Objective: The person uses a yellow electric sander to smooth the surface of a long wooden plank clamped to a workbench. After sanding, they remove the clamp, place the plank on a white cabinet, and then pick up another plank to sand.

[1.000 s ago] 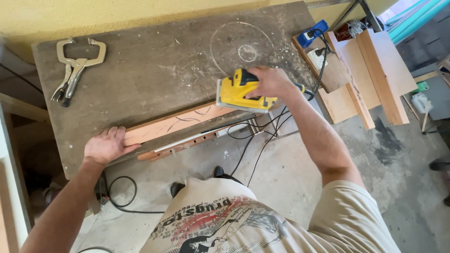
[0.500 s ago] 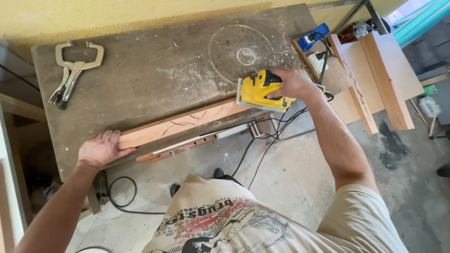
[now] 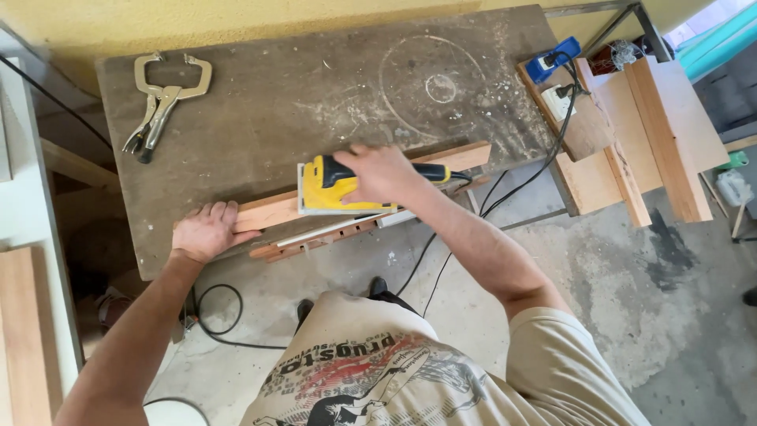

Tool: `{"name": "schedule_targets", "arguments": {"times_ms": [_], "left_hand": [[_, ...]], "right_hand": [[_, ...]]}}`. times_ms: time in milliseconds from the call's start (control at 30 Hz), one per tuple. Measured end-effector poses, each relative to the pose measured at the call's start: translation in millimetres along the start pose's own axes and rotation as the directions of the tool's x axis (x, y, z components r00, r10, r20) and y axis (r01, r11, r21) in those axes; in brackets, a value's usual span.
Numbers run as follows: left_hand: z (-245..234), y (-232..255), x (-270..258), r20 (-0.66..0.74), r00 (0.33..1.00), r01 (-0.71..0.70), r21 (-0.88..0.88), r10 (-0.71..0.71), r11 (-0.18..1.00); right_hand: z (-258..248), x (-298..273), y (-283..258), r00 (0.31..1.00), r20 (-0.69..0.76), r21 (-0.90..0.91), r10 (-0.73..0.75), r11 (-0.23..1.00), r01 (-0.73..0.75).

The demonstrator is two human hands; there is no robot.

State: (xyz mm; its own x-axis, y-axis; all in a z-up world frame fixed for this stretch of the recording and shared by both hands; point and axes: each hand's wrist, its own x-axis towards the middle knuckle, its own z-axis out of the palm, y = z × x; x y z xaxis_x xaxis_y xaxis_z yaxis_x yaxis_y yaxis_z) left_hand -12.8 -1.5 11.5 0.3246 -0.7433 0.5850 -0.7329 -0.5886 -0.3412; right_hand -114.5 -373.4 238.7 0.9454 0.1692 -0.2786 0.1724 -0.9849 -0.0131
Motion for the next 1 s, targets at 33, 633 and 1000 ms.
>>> {"name": "schedule_targets", "arguments": {"times_ms": [33,633,1000], "left_hand": [[-2,-2,-1,-0.002,1.000,-0.003,-0.003,0.003,1.000],[-25,9,12,-0.038,0.999,-0.028,0.057,0.030,0.998],[-26,18,1,0.107,0.989,0.087,0.109,-0.099,0.990]], "right_hand": [[-1,5,-11,1.000,0.000,0.001,0.004,1.000,-0.004],[-2,-81,191,0.953,0.091,0.032,0.289,0.955,-0.293],[0,-113,293,0.899,0.114,0.086,0.423,0.897,-0.433]]}}
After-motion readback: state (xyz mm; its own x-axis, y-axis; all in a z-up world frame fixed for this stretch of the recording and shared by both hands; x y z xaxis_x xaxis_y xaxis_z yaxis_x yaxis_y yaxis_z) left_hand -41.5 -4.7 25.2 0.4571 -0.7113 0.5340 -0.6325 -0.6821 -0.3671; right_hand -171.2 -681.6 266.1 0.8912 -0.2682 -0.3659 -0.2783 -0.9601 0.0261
